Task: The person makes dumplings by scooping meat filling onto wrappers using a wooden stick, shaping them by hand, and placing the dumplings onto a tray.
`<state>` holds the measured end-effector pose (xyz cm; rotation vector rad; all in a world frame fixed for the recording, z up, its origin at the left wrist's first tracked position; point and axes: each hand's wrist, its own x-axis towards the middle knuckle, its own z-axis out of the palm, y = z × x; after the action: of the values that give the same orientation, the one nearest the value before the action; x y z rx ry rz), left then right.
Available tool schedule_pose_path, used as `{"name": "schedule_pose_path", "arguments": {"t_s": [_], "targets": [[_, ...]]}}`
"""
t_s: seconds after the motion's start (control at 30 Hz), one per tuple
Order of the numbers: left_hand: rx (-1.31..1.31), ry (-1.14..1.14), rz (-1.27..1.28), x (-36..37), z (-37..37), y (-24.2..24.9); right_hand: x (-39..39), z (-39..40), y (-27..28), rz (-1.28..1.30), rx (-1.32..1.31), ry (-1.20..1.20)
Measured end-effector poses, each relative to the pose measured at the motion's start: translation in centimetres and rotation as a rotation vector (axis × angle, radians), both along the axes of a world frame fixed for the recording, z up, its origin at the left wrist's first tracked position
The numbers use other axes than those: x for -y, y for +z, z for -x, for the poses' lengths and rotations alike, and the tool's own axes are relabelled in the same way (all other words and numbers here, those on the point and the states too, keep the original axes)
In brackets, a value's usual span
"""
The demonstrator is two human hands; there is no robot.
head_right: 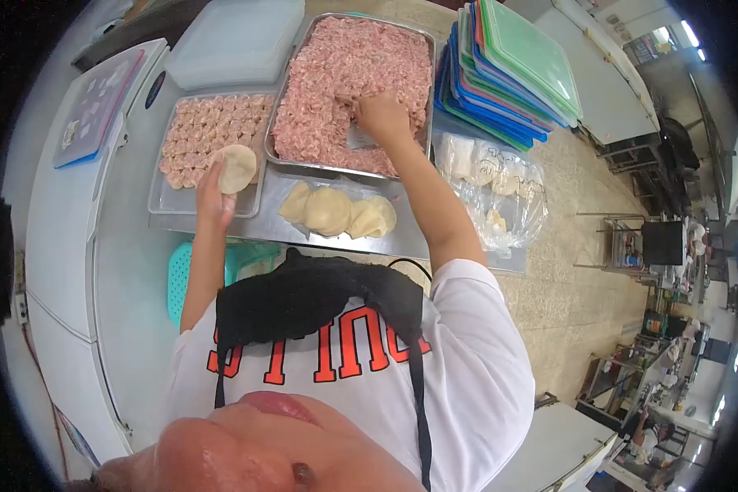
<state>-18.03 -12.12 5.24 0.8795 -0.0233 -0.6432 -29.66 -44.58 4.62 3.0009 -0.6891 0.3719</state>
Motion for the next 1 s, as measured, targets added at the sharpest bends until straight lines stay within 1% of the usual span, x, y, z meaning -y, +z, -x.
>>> {"name": "schedule_pose_path", "arguments": {"t_s": [0.03, 0.07, 0.13, 0.17, 0.23, 0.37, 0.43, 0.47, 0.53, 0.57, 0.6, 0.63, 0.67, 0.7, 0.73, 0.77, 0.8, 0.83, 0.87, 0.9, 0.93, 0.97, 1.0], "targets": [[0.019, 0.035, -0.043, -0.3, 0.3, 0.1, -0.5, 0.3, -0.2, -0.036, 0.081, 0.056], [0.036, 0.071, -0.086, -0.5, 0.4, 0.1, -0.8, 0.5, -0.4, -0.037, 0.084, 0.068], [0.035, 0.098, -0.087, -0.7, 0.6, -0.5, -1.7, 1.3, -0.1, -0.120, 0.085, 0.070], [0.032, 0.114, -0.087, -0.6, 0.7, -0.8, -2.0, 1.6, -0.1, -0.119, 0.086, 0.074], [0.033, 0.125, -0.098, -0.1, 1.0, -0.9, -2.8, 2.2, -0.3, -0.161, 0.122, 0.146], [0.021, 0.127, -0.088, 1.2, 1.1, -0.9, -3.7, 3.3, -0.1, -0.223, 0.073, 0.189], [0.025, 0.125, -0.068, 1.6, 1.1, -0.7, -3.3, 4.1, 1.6, -0.407, 0.033, 0.135], [0.026, 0.123, -0.046, 1.8, 1.1, -0.7, -2.5, 4.3, 1.5, -0.407, 0.033, 0.136], [-0.004, 0.119, -0.013, 2.2, 0.9, -0.7, -0.9, 4.5, 1.7, -0.586, 0.058, 0.204], [-0.031, 0.113, 0.020, 2.5, 0.7, -0.7, -0.4, 4.7, 1.6, -0.586, 0.058, 0.202], [-0.030, 0.113, 0.021, 3.1, 0.4, -0.8, -0.3, 4.7, 2.1, -0.704, 0.064, 0.189], [-0.102, 0.066, 0.081, 3.8, 0.2, -1.2, -0.4, 4.7, 2.4, -0.823, 0.069, 0.175], [-0.175, 0.017, 0.139, 4.6, 0.0, -1.5, -0.7, 4.6, 2.6, -0.824, 0.068, 0.174], [-0.180, -0.064, 0.158, 6.0, 0.1, -1.0, -1.2, 4.6, 2.9, -0.936, 0.069, 0.083], [-0.184, -0.068, 0.156, 7.3, 0.3, -0.5, -1.8, 4.6, 3.2, -1.046, 0.070, -0.012], [-0.258, -0.117, 0.239, 8.7, 0.4, 0.1, -2.4, 4.7, 3.6, -1.045, 0.069, -0.018], [-0.331, -0.169, 0.324, 10.1, 0.4, 0.7, -3.2, 4.8, 3.9, -1.102, 0.122, 0.019], [-0.333, -0.176, 0.325, 11.6, 0.3, 1.1, -4.0, 4.9, 4.1, -1.157, 0.177, 0.056], [-0.383, -0.193, 0.380, 13.1, 0.2, 1.5, -4.8, 5.1, 3.9, -1.155, 0.181, 0.047], [-0.433, -0.212, 0.433, 14.1, 0.4, 1.9, -5.7, 5.2, 3.6, -1.014, 0.216, 0.127], [-0.436, -0.225, 0.430, 14.5, 0.8, 2.9, -6.2, 5.3, 3.0, -0.871, 0.250, 0.202], [-0.435, -0.227, 0.385, 14.9, 1.2, 3.8, -6.2, 5.7, 1.1, -0.707, 0.363, 0.244], [-0.433, -0.230, 0.343, 15.3, 1.5, 4.4, -6.4, 6.4, 2.3, -0.702, 0.367, 0.231]]}}
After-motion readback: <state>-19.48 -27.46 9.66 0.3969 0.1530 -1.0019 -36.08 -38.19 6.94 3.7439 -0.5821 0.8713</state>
